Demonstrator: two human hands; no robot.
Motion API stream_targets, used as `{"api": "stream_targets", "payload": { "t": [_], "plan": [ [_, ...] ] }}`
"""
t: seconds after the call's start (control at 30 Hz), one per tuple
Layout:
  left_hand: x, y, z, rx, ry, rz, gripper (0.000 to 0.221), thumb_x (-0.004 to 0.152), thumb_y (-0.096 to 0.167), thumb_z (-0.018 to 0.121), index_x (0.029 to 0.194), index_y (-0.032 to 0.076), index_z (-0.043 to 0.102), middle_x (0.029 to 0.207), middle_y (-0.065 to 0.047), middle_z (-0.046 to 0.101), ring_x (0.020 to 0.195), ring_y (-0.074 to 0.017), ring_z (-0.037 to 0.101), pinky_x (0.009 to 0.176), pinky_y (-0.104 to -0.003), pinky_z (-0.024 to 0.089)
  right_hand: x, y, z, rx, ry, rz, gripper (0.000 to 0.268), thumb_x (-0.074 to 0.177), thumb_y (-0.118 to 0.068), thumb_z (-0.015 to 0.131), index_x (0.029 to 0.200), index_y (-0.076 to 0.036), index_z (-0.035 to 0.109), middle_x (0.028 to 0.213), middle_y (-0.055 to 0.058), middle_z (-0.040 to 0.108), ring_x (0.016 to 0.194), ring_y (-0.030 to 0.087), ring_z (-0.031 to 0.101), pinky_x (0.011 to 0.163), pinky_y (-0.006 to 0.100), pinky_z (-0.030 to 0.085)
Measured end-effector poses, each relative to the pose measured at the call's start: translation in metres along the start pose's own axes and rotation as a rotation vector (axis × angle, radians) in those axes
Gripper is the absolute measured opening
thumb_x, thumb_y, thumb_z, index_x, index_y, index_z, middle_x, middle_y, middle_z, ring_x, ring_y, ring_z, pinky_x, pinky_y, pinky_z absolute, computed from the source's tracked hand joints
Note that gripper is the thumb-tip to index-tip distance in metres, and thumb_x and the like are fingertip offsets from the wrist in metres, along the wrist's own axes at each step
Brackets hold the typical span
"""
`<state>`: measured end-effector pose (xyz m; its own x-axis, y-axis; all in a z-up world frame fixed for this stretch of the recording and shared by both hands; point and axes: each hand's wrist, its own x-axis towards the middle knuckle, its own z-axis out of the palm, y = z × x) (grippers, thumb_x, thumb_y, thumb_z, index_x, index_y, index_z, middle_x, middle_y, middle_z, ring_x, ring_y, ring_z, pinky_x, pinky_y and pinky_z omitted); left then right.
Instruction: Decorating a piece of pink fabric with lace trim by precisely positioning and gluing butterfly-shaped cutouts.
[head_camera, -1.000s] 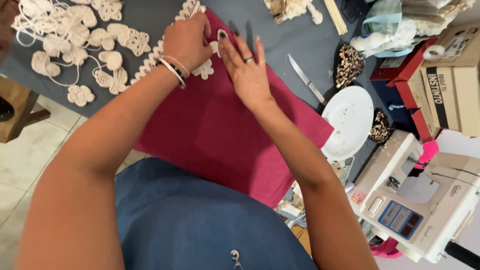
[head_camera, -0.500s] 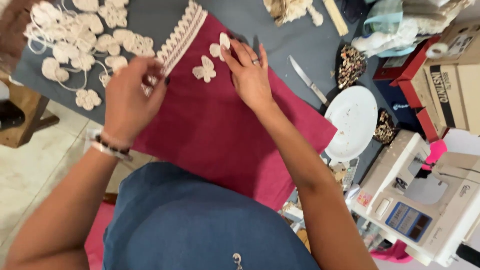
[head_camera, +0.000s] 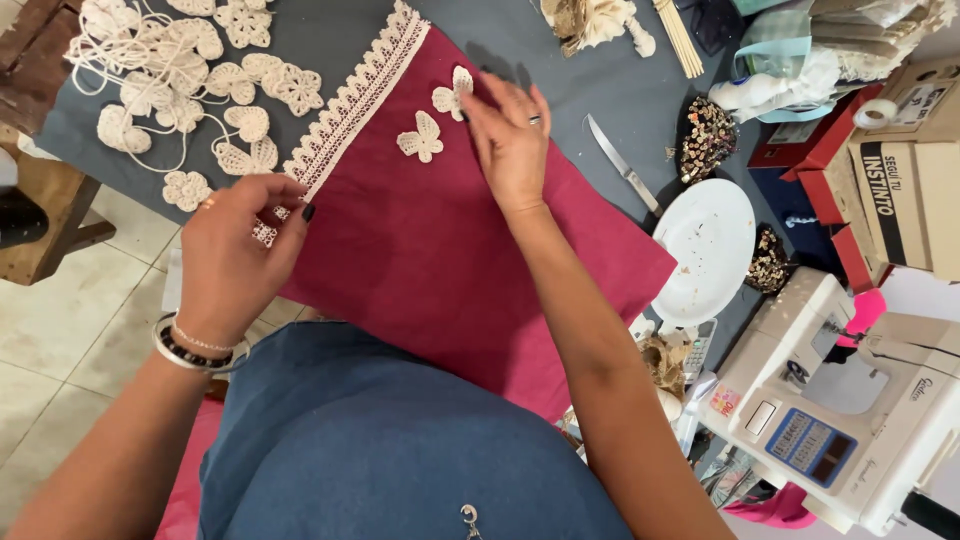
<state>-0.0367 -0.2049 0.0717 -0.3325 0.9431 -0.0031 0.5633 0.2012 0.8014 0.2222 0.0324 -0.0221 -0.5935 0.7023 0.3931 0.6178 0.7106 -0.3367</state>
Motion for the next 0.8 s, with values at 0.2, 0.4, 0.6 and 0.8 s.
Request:
{"api": "stream_targets", "payload": {
  "t": [0.2, 0.4, 0.6, 0.8],
  "plan": [
    [-0.033, -0.011, -0.004, 0.039, -0.107, -0.005, 0.023, 0.099, 0.013, 0.068, 0.121, 0.017, 0.071, 0.105, 0.003, 0.076, 0.084, -0.0199, 0.067, 0.086, -0.038, 0.049, 0.016, -0.024, -0.044, 0.036, 0.023, 0.089, 0.021, 0.101, -0.02, 0.074, 0.122, -0.023, 0.073, 0.134, 0.002, 0.067, 0.128, 0.019, 0.063, 0.12, 0.047, 0.031],
    [-0.084, -0.021, 0.005, -0.089, -0.254, -0.279, 0.007, 0.083, 0.022, 0.085, 0.087, 0.019, 0.081, 0.073, -0.003, 0.079, 0.075, -0.0279, 0.074, 0.073, -0.037, 0.057, -0.037, -0.026, -0.115, 0.296, 0.409, 0.324, 0.015, 0.082, -0.008, 0.094, 0.085, -0.007, 0.079, 0.084, 0.01, 0.075, 0.082, 0.025, 0.074, 0.084, 0.036, 0.055],
    [-0.112, -0.038, 0.01, -0.14, -0.357, -0.567, 0.027, 0.075, 0.036, 0.091, 0.071, 0.012, 0.08, 0.056, -0.008, 0.074, 0.059, -0.0283, 0.071, 0.058, -0.034, 0.052, -0.105, -0.015, -0.127, 0.391, 0.396, 0.612, 0.004, 0.093, 0.001, 0.08, 0.094, 0.002, 0.076, 0.09, 0.015, 0.076, 0.084, 0.015, 0.07, 0.08, 0.031, 0.057],
    [-0.149, -0.107, 0.053, -0.244, -0.144, -0.691, 0.031, 0.099, 0.031, 0.074, 0.077, 0.01, 0.076, 0.067, -0.012, 0.074, 0.063, -0.0282, 0.069, 0.058, -0.037, 0.048, -0.077, 0.004, -0.113, 0.142, 0.149, 0.435, 0.018, 0.103, -0.008, 0.063, 0.095, -0.006, 0.079, 0.086, 0.017, 0.076, 0.087, 0.041, 0.072, 0.074, 0.047, 0.054]
  ]
}}
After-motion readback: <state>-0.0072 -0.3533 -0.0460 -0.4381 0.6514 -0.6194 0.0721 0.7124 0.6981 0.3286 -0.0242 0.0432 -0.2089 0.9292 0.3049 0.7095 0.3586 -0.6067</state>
